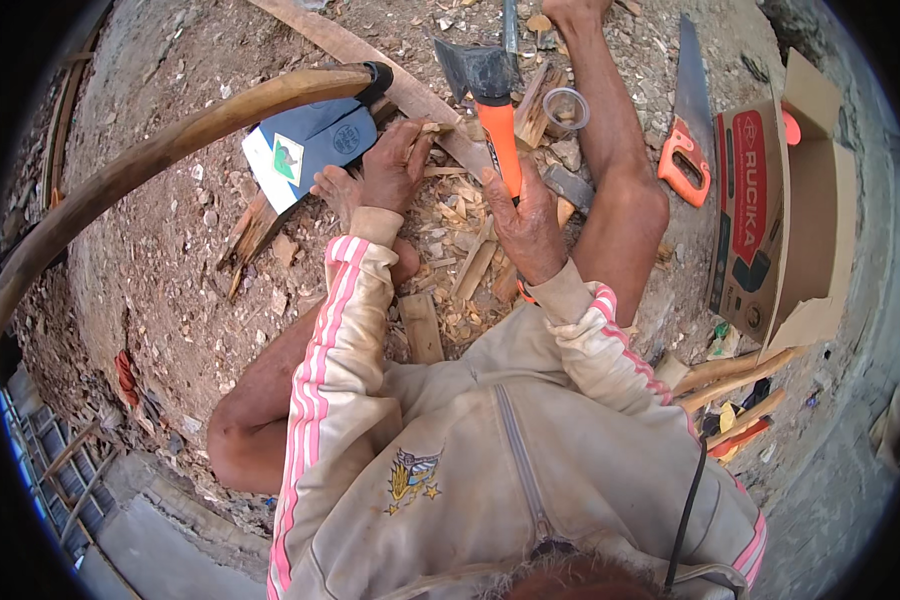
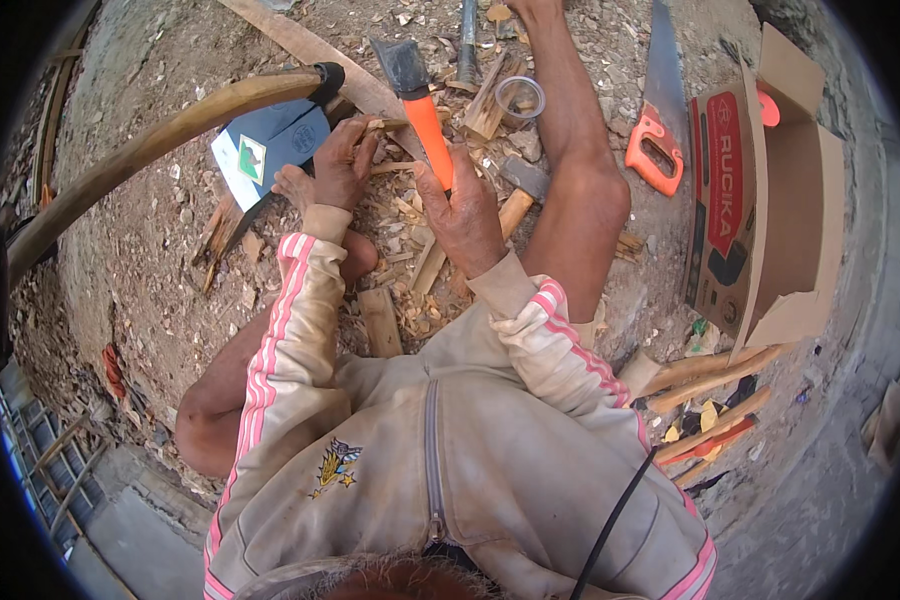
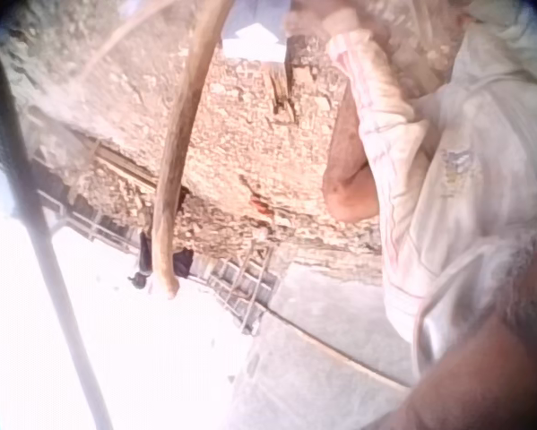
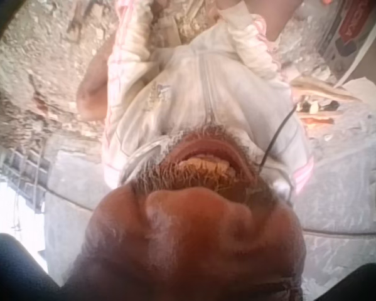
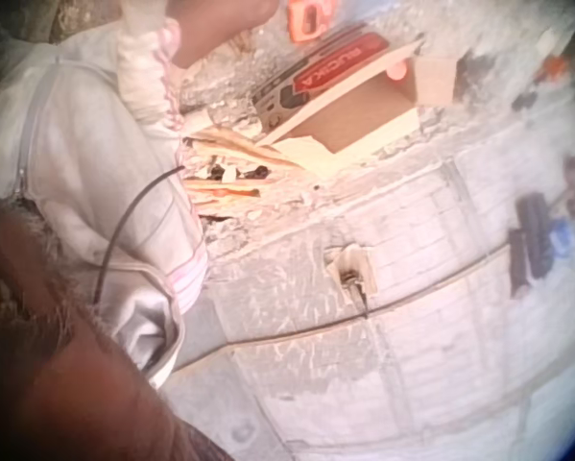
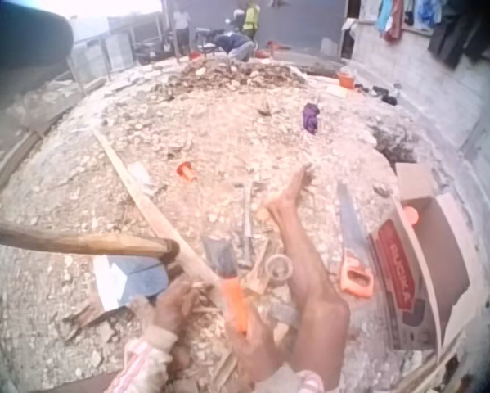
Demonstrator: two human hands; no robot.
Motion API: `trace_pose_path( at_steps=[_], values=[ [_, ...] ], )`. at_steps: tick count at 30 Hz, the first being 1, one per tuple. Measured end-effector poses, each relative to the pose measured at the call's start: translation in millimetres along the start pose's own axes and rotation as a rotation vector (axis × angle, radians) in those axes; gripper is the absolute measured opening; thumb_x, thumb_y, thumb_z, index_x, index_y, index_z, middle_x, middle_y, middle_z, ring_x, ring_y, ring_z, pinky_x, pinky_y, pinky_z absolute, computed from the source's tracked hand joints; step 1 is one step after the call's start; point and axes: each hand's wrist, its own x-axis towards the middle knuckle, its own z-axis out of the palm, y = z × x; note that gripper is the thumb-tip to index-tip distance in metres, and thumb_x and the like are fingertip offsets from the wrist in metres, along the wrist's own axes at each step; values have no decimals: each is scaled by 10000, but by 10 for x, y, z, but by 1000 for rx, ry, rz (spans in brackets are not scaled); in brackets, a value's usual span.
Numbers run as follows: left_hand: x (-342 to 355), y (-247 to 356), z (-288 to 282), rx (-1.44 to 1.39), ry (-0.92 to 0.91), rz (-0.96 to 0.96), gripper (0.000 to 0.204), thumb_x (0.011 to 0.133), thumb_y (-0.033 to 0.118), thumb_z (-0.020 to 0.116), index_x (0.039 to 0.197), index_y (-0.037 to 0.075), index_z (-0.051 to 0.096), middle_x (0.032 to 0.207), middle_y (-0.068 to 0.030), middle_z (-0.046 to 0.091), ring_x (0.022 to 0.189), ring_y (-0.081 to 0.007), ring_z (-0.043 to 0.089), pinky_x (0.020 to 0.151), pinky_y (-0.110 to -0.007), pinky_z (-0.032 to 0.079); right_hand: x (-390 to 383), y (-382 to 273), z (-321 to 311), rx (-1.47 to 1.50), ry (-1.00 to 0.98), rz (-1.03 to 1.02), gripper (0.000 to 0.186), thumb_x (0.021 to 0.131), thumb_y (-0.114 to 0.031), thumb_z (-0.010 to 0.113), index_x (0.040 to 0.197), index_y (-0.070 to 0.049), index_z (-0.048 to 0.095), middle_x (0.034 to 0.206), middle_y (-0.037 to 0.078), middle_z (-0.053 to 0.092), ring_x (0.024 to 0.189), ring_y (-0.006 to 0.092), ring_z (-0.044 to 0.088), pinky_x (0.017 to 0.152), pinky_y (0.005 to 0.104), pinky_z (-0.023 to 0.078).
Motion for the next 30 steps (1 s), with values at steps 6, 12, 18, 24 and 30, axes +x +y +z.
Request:
trace_pose_path(
  at_steps=[6, 12, 18, 24, 30],
  values=[
    [-112, 73, -87, 0, -17, -1, 223, 928, 39, 668, 1149, 61, 688, 1076, -122, 700, 953, -313, 696, 827, -363, 550, -2, 384, 16, -80, -121, 212, 396, 999, -360, 642, 1151, -5, 554, 813, 199, 639, 722, 351, 648, 676, 457, 499],
    [-38, 82, -88, 7, -39, -8, 213, 929, 54, 675, 1141, 65, 689, 1069, -129, 699, 945, -320, 698, 809, -362, 552, -82, -46, -30, -24, -31, 35, 393, 1008, -378, 635, 1126, -12, 559, 784, 196, 635, 713, 357, 660, 645, 442, 495],
    [85, 14, -95, 32, -36, 7, 211, 935, 81, 685, 1144, 55, 687, 1039, -137, 700, 918, -329, 695, 785, -371, 547, 34, 303, 29, -122, -138, 209, 349, 1017, -356, 630, 1077, -20, 560, 774, 198, 622, 716, 367, 655, 655, 442, 493],
    [93, -46, -82, 28, -60, -29, 212, 935, 96, 694, 1140, 44, 685, 1002, -149, 696, 880, -330, 691, 764, -362, 539, 32, -124, -44, 46, -32, 11, 326, 1023, -329, 621, 1102, -18, 565, 794, 185, 621, 715, 341, 641, 670, 427, 495],
    [6, -85, -81, -9, 26, -58, 204, 949, 130, 704, 1139, 53, 700, 1042, -133, 717, 898, -272, 709, 781, -347, 552, 66, 467, 20, -73, -138, 191, 415, 1027, -389, 611, 1134, 9, 571, 782, 102, 591, 714, 223, 580, 669, 368, 477]
  ],
)
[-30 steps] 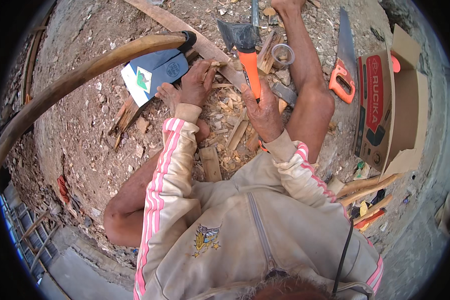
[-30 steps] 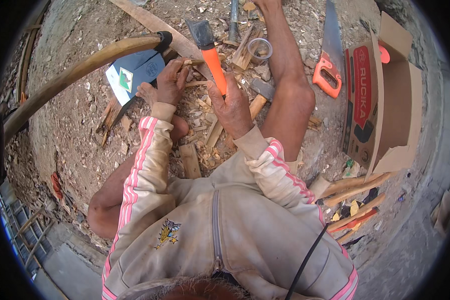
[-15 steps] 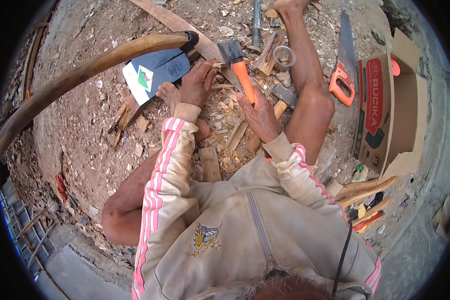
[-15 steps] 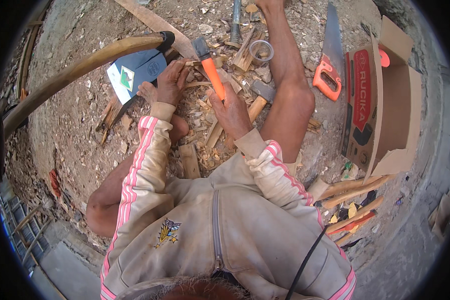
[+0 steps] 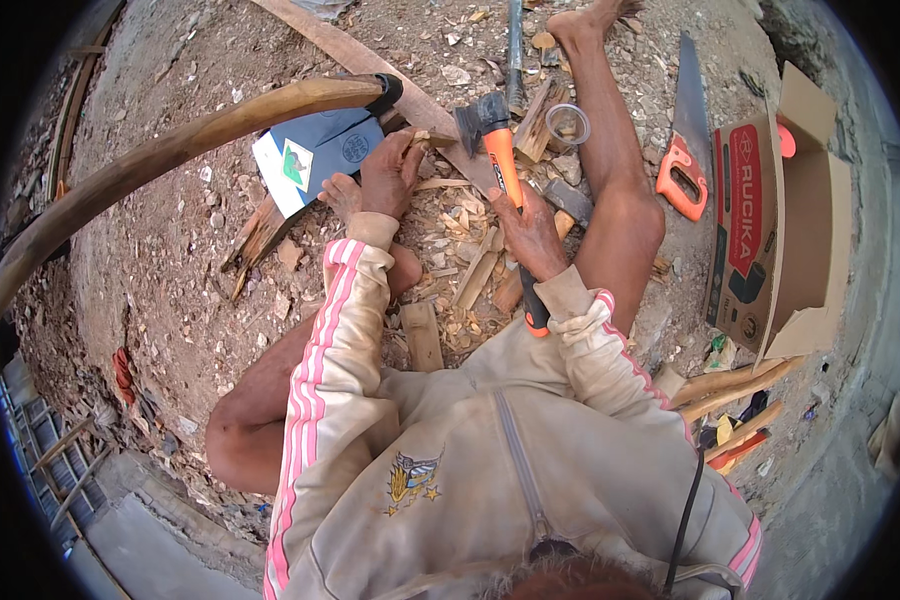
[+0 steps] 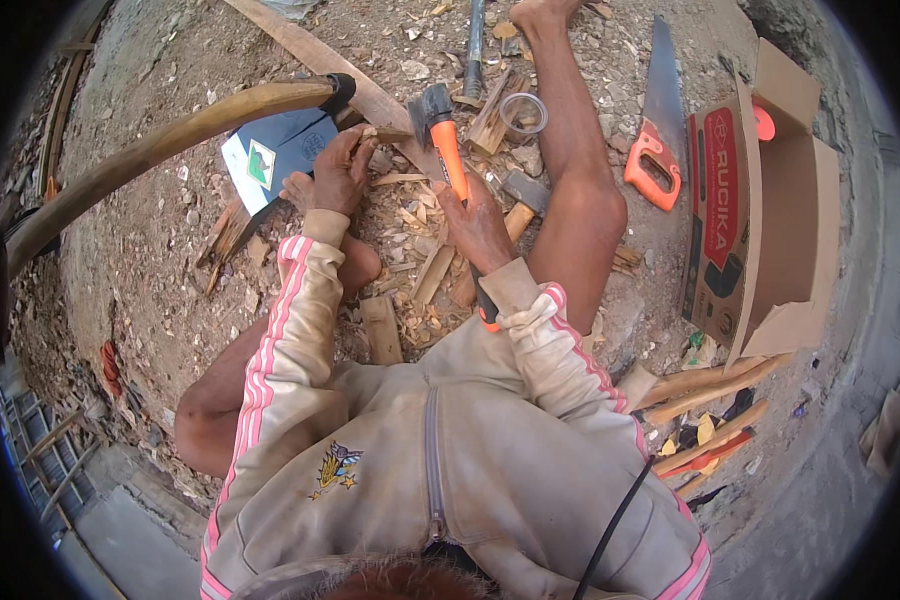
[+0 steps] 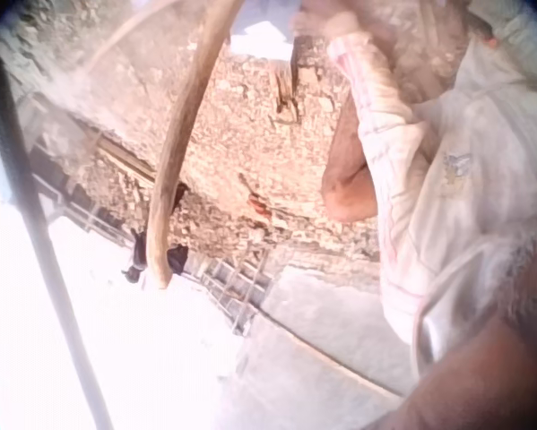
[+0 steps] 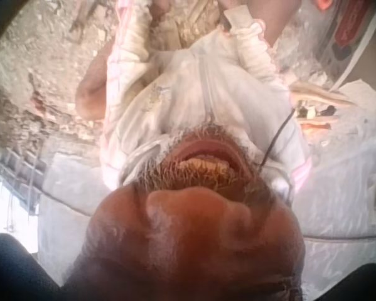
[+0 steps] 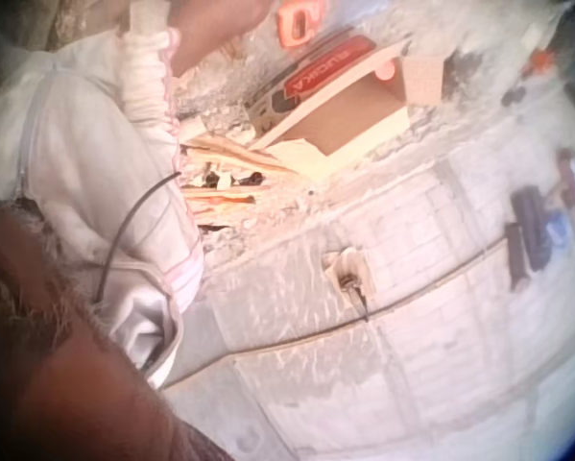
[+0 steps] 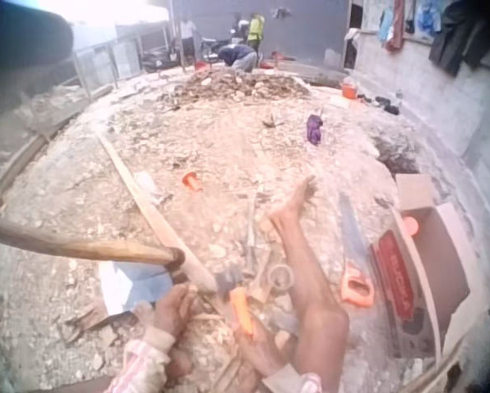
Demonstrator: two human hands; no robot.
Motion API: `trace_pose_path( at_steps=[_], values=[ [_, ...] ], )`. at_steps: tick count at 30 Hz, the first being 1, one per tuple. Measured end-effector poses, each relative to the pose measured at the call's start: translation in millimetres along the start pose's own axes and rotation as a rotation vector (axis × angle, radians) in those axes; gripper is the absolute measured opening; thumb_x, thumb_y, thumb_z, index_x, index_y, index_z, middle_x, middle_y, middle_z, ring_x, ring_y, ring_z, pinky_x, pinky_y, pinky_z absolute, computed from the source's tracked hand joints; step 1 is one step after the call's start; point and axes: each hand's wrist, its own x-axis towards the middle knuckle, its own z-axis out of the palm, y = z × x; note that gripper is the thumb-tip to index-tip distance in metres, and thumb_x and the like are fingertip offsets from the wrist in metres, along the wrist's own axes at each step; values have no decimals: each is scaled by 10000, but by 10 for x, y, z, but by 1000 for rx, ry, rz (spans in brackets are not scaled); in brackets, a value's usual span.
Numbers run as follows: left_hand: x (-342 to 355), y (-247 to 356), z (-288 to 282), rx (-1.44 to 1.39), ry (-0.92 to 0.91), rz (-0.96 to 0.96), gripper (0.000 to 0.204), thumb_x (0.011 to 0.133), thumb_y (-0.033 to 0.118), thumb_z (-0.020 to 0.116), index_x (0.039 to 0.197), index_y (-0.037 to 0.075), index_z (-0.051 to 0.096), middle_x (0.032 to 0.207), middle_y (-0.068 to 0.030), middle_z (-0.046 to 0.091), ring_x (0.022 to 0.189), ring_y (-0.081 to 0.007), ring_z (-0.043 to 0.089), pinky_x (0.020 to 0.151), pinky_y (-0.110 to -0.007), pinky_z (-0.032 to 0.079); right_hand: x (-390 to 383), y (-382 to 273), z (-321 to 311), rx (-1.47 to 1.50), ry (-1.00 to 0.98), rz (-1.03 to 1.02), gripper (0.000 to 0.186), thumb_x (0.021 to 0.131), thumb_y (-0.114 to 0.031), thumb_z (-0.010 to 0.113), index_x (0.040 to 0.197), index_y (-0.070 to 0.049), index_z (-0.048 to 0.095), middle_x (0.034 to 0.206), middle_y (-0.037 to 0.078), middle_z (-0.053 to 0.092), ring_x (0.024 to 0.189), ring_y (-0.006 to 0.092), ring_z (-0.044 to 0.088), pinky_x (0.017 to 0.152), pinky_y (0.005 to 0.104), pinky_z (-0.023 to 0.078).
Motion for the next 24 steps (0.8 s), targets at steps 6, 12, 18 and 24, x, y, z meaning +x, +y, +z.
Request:
trace_pose_path(
  at_steps=[6, 12, 18, 24],
  values=[
    [110, 65, 85, 128, 9, -17, 200, 945, 195, 701, 1078, 47, 705, 921, -157, 706, 801, -317, 705, 709, -375, 548, -177, -685, -110, 174, 111, -148, 415, 1022, -399, 606, 1094, 8, 582, 785, 158, 606, 759, 274, 616, 725, 412, 482],
    [109, -10, 152, 155, 116, 38, 227, 939, 193, 703, 1113, 48, 689, 886, -150, 714, 781, -298, 720, 689, -356, 541, 25, 149, 58, 113, -57, 93, 353, 1010, -345, 615, 1095, -6, 565, 759, 101, 585, 659, 252, 599, 628, 396, 490],
    [106, -29, 124, -8, 15, -249, 383, 912, 201, 678, 1270, 76, 619, 837, -201, 688, 777, -352, 714, 691, -410, 553, 35, 207, -19, 440, -115, 369, 272, 1016, -359, 615, 1055, -103, 531, 630, -35, 423, 444, 66, 415, 366, 264, 375],
    [205, 167, 103, -340, -169, -363, 477, 946, 170, 656, 1403, 99, 541, 801, -70, 704, 767, -152, 714, 690, -307, 547, 37, 250, -7, 386, -98, 311, 314, 1003, -302, 619, 1160, -32, 591, 708, 29, 516, 538, 121, 514, 474, 319, 460]
  ],
)
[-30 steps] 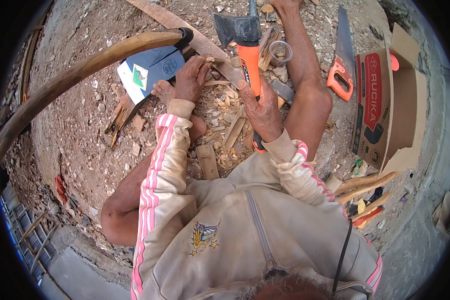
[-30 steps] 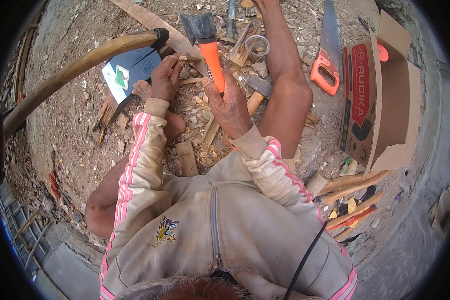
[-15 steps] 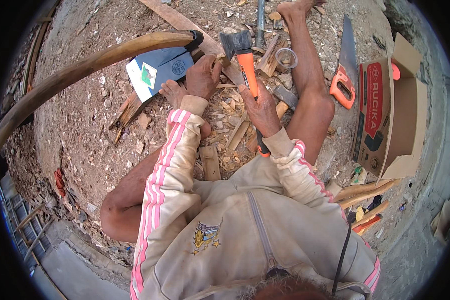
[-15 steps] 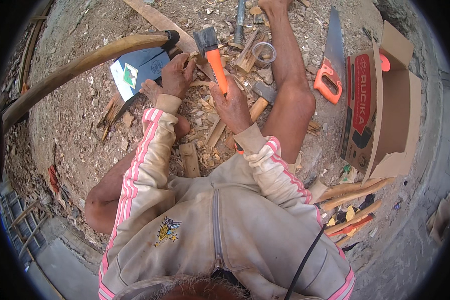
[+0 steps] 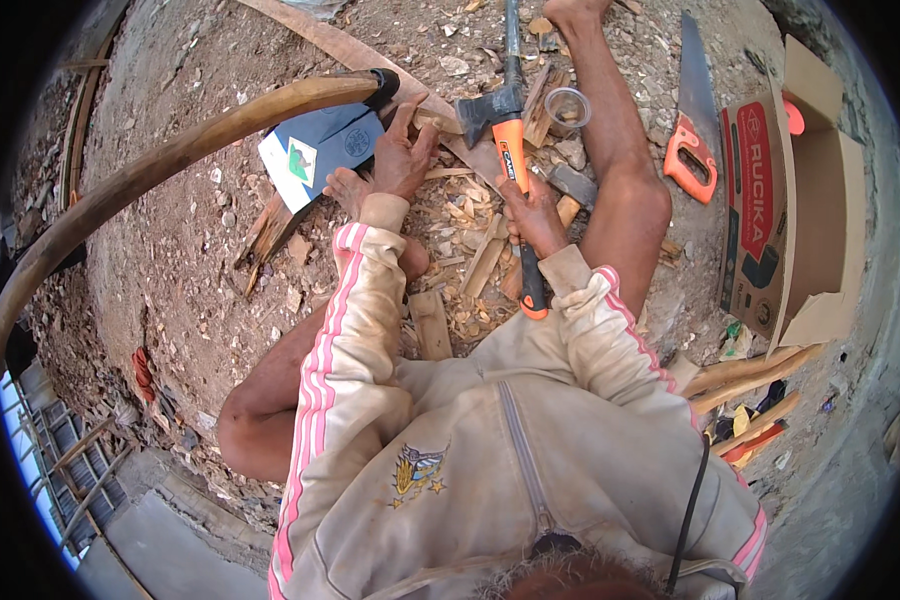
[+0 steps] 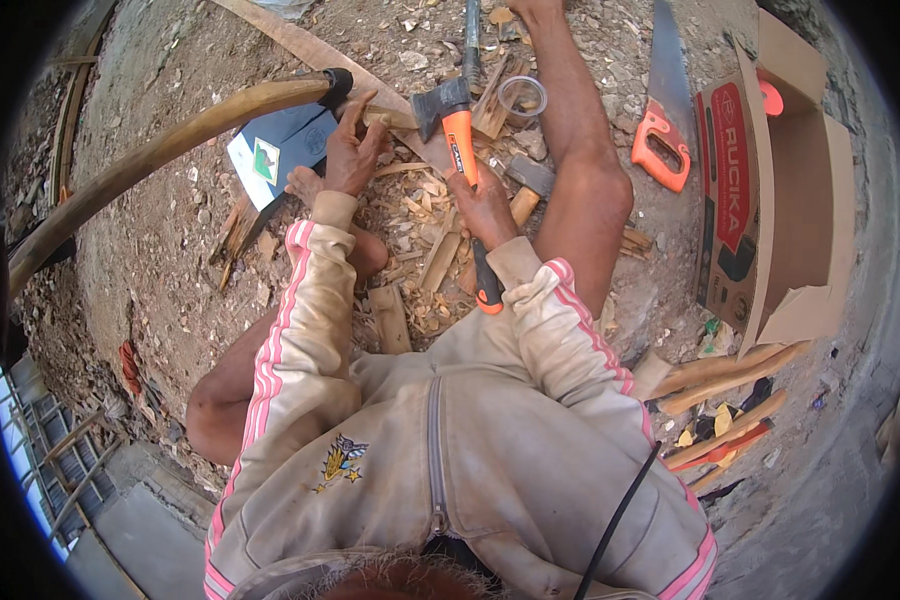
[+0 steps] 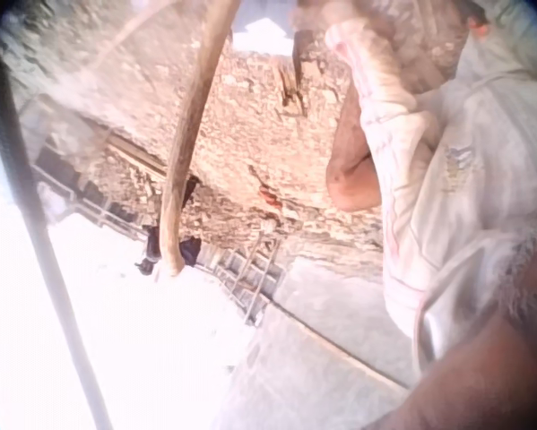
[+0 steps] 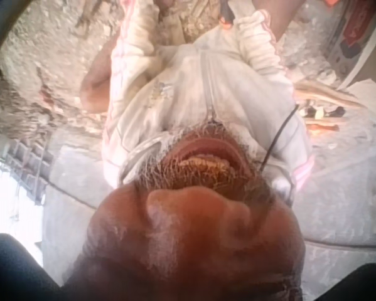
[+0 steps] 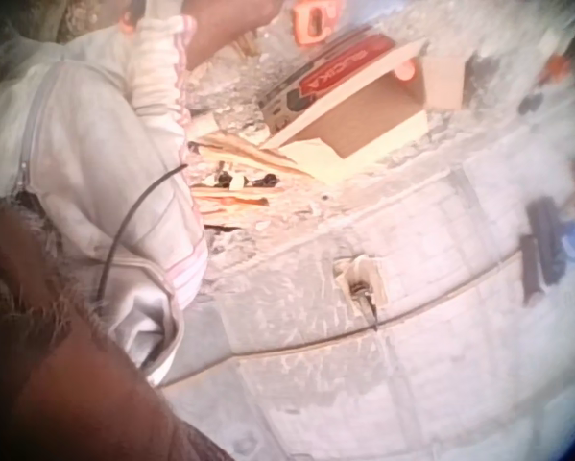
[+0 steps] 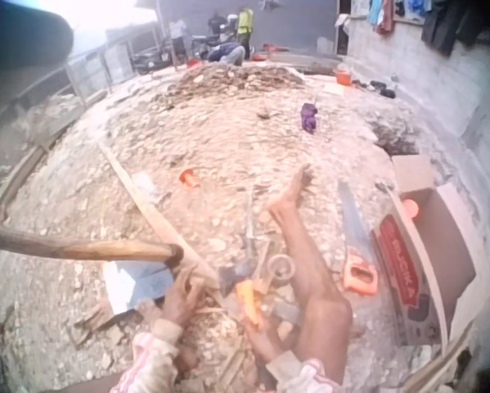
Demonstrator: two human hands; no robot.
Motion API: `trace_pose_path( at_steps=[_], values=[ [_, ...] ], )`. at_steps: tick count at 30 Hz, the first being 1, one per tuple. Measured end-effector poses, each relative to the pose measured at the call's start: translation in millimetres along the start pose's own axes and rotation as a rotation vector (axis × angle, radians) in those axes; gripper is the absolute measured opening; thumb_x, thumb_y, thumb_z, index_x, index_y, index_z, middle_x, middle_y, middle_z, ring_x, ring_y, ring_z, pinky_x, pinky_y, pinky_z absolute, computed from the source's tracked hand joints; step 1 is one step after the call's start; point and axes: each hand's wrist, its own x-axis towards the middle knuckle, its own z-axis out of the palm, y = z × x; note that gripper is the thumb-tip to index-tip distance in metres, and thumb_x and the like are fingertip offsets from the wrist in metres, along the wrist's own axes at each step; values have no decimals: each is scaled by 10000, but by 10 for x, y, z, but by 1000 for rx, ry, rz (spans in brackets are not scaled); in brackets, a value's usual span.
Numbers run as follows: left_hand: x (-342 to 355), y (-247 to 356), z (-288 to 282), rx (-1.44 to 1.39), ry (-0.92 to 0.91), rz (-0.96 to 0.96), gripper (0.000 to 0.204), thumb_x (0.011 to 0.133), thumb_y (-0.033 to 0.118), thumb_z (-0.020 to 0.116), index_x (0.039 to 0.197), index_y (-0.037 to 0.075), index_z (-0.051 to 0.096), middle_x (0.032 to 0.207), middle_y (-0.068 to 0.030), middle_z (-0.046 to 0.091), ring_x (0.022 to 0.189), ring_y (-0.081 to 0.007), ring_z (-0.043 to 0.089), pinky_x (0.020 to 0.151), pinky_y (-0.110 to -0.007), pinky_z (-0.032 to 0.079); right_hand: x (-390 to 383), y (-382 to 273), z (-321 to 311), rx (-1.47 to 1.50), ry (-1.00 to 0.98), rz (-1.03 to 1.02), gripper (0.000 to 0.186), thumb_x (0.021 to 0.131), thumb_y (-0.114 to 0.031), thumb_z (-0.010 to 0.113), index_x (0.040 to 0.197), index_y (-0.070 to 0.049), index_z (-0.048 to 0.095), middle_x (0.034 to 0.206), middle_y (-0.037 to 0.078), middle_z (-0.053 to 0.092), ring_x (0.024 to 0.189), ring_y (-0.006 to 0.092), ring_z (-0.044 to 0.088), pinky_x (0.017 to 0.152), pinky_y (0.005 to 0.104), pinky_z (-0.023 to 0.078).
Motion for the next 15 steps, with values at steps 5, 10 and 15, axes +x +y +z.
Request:
trace_pose_path(
  at_steps=[5, 10, 15],
  values=[
    [40, 35, -73, -208, -145, -43, 416, 996, 106, 635, 1398, 45, 546, 896, -60, 696, 812, -111, 689, 719, -260, 549, 135, 197, -20, -147, 30, -125, 396, 991, -299, 632, 1244, -1, 572, 853, 121, 633, 783, 243, 641, 741, 406, 515],
    [152, -6, -192, 288, -153, 165, 291, 966, 150, 704, 1213, 8, 641, 933, -104, 707, 824, -173, 699, 740, -305, 552, 148, 286, -5, -204, 78, -218, 426, 981, -288, 623, 1281, 5, 548, 960, 228, 662, 879, 392, 661, 812, 476, 504],
    [88, 55, -244, 510, -38, 450, 229, 928, 150, 728, 1095, 0, 677, 915, -152, 675, 798, -308, 667, 726, -357, 535, -165, -267, 64, -362, 177, -438, 370, 976, -239, 615, 1233, 2, 503, 924, 276, 641, 840, 465, 647, 738, 527, 489]
  ],
)
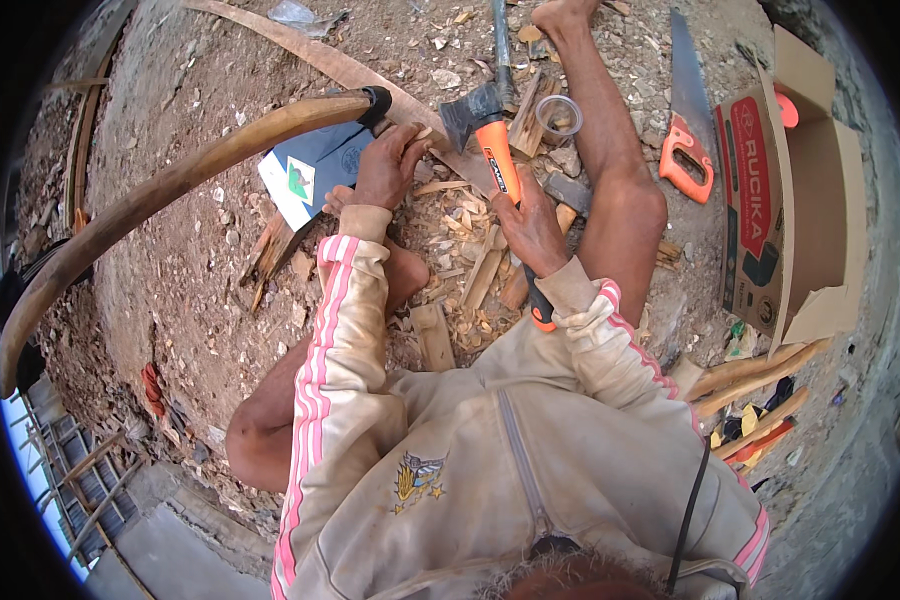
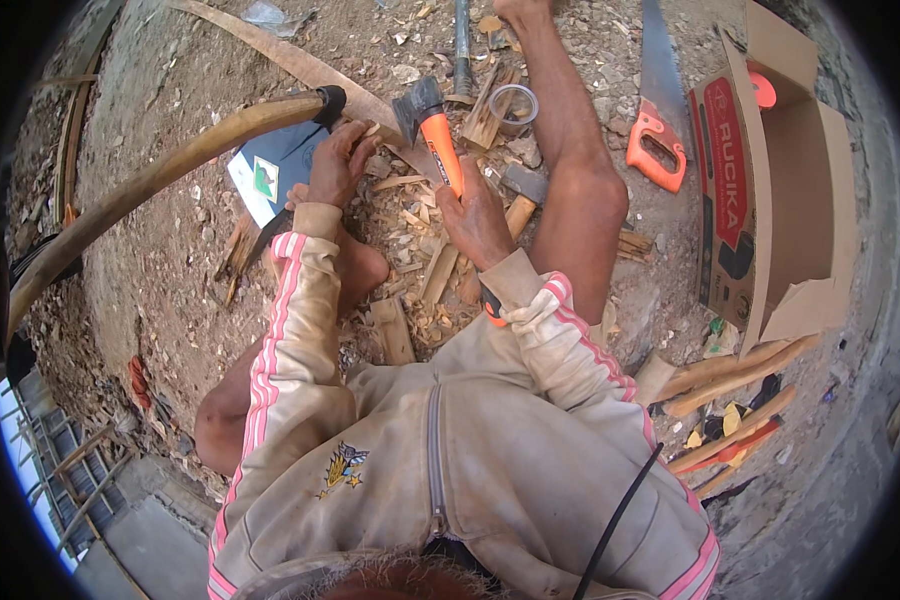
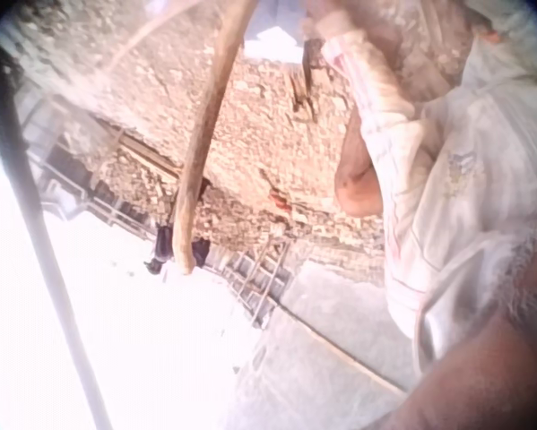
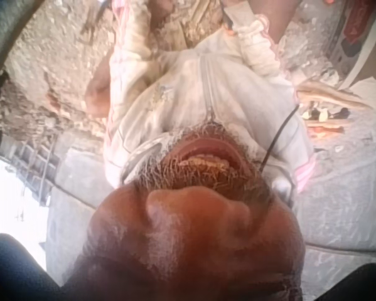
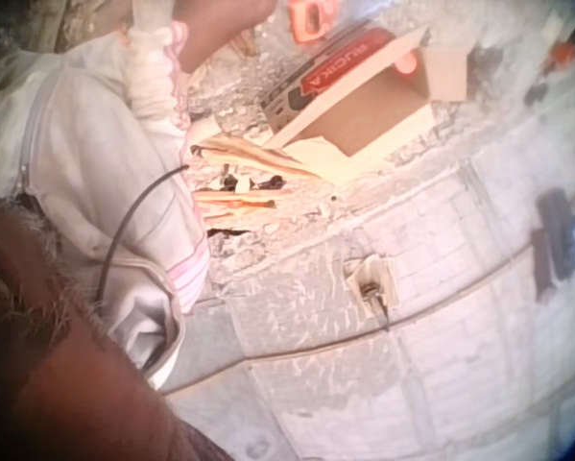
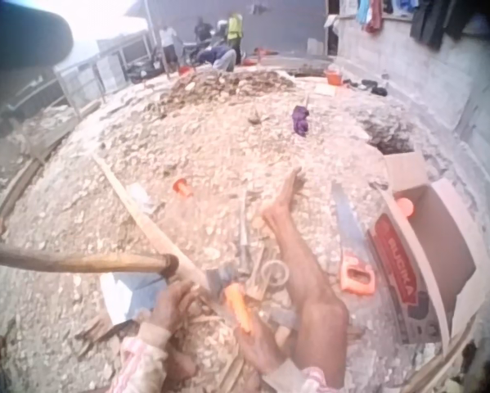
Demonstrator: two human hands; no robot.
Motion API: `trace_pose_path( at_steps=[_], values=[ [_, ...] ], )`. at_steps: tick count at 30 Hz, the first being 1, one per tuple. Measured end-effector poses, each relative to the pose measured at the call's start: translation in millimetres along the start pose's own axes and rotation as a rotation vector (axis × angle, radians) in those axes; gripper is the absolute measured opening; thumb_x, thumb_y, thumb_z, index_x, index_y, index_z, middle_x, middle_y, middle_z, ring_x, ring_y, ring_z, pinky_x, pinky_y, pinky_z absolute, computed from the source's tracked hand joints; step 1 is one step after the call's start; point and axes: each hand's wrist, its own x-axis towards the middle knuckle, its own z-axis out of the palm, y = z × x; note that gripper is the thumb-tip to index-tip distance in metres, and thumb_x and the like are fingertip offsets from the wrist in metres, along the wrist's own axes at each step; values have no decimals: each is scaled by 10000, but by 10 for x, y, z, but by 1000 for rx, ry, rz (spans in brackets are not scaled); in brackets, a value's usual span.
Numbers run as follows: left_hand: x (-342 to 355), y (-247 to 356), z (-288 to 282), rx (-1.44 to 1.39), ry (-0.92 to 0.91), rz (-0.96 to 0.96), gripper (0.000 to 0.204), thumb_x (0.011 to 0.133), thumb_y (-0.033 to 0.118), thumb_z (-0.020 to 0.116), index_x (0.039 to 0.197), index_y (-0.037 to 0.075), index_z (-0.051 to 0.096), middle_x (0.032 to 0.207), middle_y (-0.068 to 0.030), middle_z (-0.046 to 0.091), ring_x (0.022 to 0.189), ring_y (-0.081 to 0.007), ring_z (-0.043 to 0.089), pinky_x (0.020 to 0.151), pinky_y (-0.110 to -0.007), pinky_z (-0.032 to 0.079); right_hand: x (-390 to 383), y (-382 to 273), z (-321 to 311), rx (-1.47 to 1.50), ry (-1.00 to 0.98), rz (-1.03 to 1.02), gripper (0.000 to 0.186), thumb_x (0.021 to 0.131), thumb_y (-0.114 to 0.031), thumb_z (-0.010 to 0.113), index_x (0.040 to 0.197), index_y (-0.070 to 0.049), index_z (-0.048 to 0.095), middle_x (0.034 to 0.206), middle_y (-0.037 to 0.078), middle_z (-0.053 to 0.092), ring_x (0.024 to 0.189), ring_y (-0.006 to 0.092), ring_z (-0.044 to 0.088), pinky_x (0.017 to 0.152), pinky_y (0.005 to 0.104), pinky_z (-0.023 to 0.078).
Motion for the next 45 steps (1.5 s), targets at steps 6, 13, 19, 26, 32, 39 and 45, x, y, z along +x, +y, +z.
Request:
trace_pose_path(
  at_steps=[6, 13, 19, 26, 32, 39, 45],
  values=[
    [-1, -24, 4, 45, -62, 8, 210, 928, 142, 716, 1094, 18, 677, 912, -174, 662, 815, -352, 675, 706, -395, 524, -11, -636, -154, 77, 156, -240, 293, 977, -168, 645, 1162, -27, 466, 771, 250, 620, 719, 490, 641, 591, 527, 469],
    [-72, -61, -25, 64, -10, 37, 208, 933, 147, 709, 1103, 32, 677, 982, -163, 694, 864, -362, 688, 746, -390, 554, 62, -288, 6, -51, -14, -94, 299, 980, -188, 646, 1165, -37, 466, 793, 257, 631, 740, 485, 659, 597, 528, 482],
    [-75, -114, 61, 66, 43, 82, 178, 971, 230, 663, 1075, 87, 652, 888, -140, 657, 809, -369, 667, 667, -453, 527, 82, -686, -108, -2, 152, -271, 302, 982, -201, 642, 1167, -40, 466, 773, 259, 634, 752, 486, 668, 591, 530, 488],
    [-28, -68, 24, 88, -5, 86, 165, 959, 215, 679, 1051, 80, 652, 890, -136, 662, 777, -383, 663, 645, -453, 523, 104, -298, -71, -77, -20, -71, 297, 988, -229, 634, 1148, -37, 474, 771, 256, 643, 741, 482, 667, 608, 533, 484],
    [-84, -132, 92, 73, 3, 54, 177, 972, 236, 659, 1057, 82, 647, 892, -143, 659, 794, -380, 663, 656, -458, 522, 117, -688, -164, 64, 211, -266, 274, 964, -175, 670, 1108, -15, 500, 767, 234, 635, 708, 469, 656, 599, 506, 485],
    [3, -65, 3, 65, 12, 78, 156, 974, 236, 653, 1043, 96, 642, 877, -144, 638, 792, -390, 649, 663, -464, 516, 110, -184, -40, -69, 1, -71, 311, 990, -262, 646, 1129, -25, 502, 818, 246, 652, 773, 459, 673, 648, 507, 502],
    [-25, -127, 43, 13, -11, 37, 156, 972, 218, 658, 1041, 79, 648, 878, -139, 643, 811, -383, 658, 674, -453, 523, 183, -724, -171, 123, 268, -278, 275, 974, -203, 672, 1119, -26, 520, 827, 221, 654, 771, 425, 682, 662, 468, 515]
  ],
)
